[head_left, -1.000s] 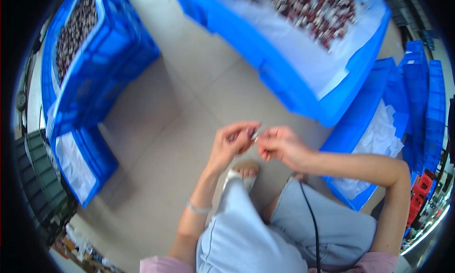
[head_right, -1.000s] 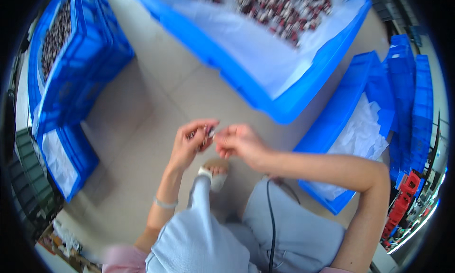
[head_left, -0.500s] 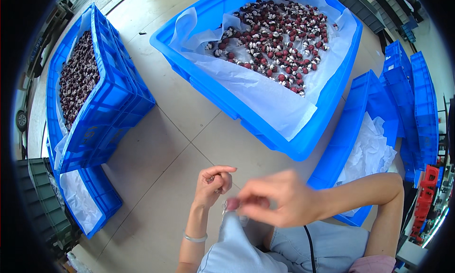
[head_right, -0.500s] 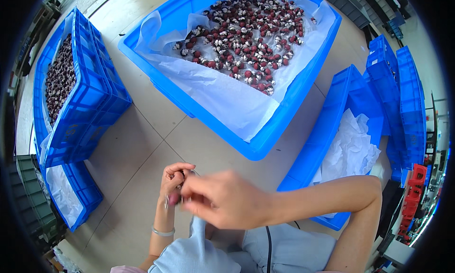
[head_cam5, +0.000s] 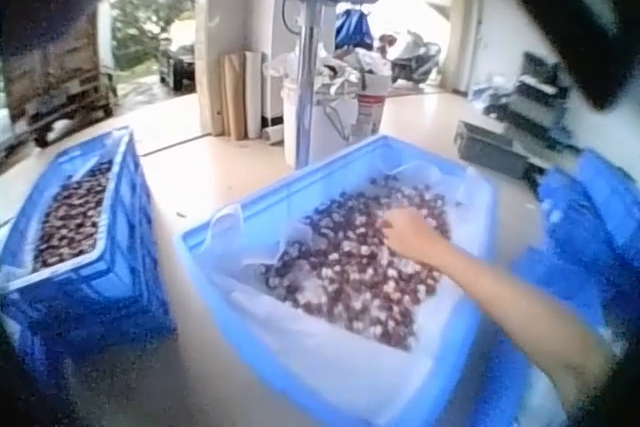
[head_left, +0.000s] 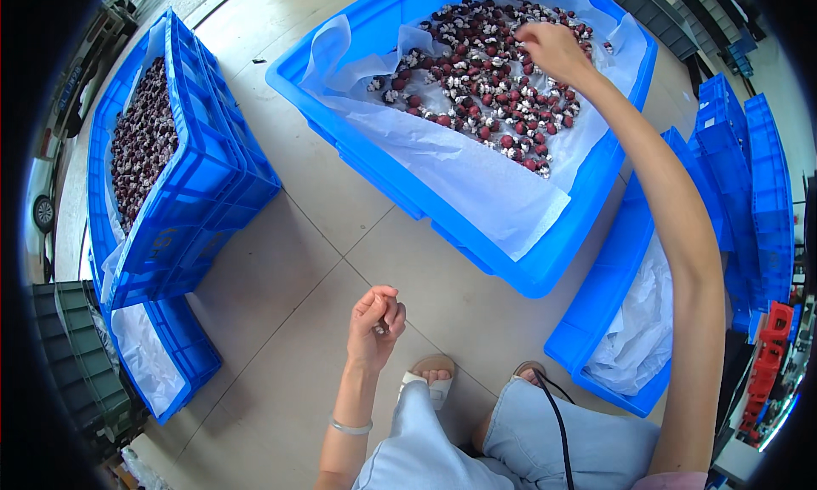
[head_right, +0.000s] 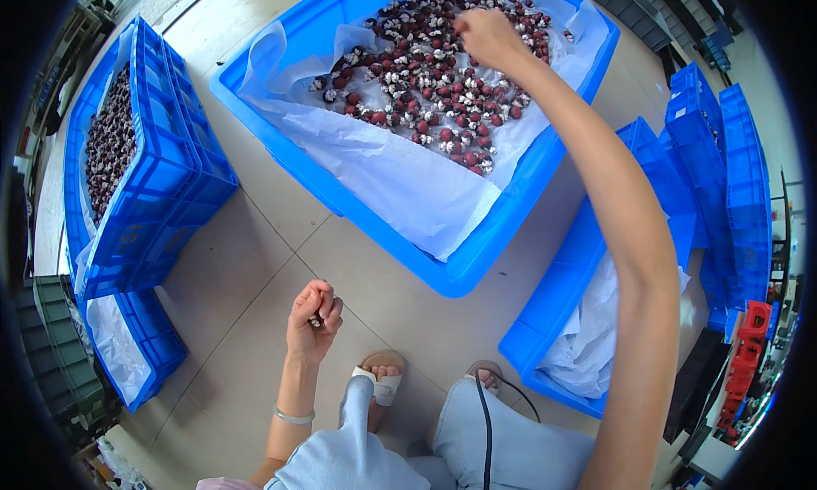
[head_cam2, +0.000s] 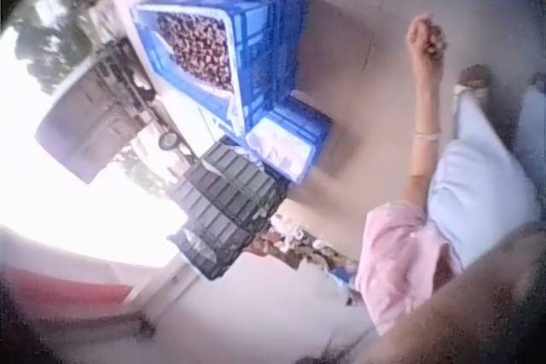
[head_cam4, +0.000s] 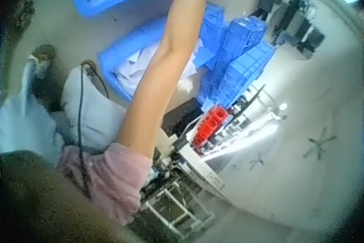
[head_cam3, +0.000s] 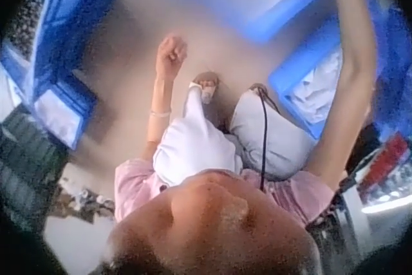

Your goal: The person assembles small parts by hand, possibly from a toy or small electronic device.

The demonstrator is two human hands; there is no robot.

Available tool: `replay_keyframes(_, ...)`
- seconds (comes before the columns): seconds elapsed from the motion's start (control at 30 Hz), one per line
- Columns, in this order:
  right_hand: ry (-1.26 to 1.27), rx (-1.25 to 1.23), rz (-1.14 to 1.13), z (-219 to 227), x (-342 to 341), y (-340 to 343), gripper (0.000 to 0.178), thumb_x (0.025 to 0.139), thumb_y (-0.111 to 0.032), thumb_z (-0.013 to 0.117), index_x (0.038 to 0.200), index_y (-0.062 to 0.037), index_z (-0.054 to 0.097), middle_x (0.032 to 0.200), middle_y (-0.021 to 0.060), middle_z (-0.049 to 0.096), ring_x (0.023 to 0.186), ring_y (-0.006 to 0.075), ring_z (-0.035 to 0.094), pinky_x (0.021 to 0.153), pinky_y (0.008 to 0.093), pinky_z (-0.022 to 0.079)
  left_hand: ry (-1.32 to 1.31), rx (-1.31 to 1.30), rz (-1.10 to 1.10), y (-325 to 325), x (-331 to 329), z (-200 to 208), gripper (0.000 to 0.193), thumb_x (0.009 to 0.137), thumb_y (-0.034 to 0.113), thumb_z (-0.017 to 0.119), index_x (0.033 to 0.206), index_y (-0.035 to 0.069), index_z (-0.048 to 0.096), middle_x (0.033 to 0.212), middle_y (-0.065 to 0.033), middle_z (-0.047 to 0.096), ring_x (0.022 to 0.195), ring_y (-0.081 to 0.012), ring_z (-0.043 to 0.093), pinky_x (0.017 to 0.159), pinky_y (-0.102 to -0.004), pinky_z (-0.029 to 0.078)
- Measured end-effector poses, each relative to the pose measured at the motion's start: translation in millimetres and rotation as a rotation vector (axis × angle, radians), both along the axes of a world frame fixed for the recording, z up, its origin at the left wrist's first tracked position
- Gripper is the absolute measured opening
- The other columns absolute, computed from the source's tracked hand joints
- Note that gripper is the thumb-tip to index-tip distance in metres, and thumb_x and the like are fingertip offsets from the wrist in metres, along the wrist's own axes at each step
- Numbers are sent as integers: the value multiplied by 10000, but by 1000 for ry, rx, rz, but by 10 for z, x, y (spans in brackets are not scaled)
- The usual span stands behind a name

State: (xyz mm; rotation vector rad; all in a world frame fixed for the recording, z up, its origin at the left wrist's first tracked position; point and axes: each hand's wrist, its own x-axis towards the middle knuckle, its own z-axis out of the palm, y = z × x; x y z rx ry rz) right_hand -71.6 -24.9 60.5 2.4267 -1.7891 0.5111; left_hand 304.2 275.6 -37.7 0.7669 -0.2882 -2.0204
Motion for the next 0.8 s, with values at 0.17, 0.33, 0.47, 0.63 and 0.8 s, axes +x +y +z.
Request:
replay_keyframes(0.17,-15,86,203,-413,727,-588,389,785,-13,518,1169,-37,574,1134,195,601,1038,334,584,899,404,457,-59,9,15,53,61,40,178,930,226,525,990,68,580,638,9,397,541,-91,378,435,-182,278)
replay_keyframes(0.33,166,86,91,-674,1025,-753,257,781,-11,530,1019,-35,623,1118,189,572,1047,346,570,882,426,476,-89,-5,43,97,150,6,194,928,237,538,997,65,594,639,14,404,549,-93,393,443,-192,264)
replay_keyframes(0.47,225,68,102,-537,1014,-744,177,758,-33,573,929,-22,619,1032,199,599,1010,360,579,853,421,489,-105,-16,76,103,206,43,211,927,249,550,999,59,605,638,17,414,552,-91,403,438,-197,238)
replay_keyframes(0.63,25,-24,178,-155,826,-456,256,746,-24,600,993,31,570,1024,217,616,918,320,623,791,378,516,-84,-52,46,70,115,76,206,916,230,572,994,41,604,629,19,426,548,-83,401,436,-198,234)
replay_keyframes(0.8,-874,447,322,909,1355,1220,362,801,-59,636,1143,17,545,976,65,614,878,116,596,744,232,503,-97,-65,50,69,128,234,162,890,136,591,1002,21,605,638,18,466,544,-67,391,440,-203,244)
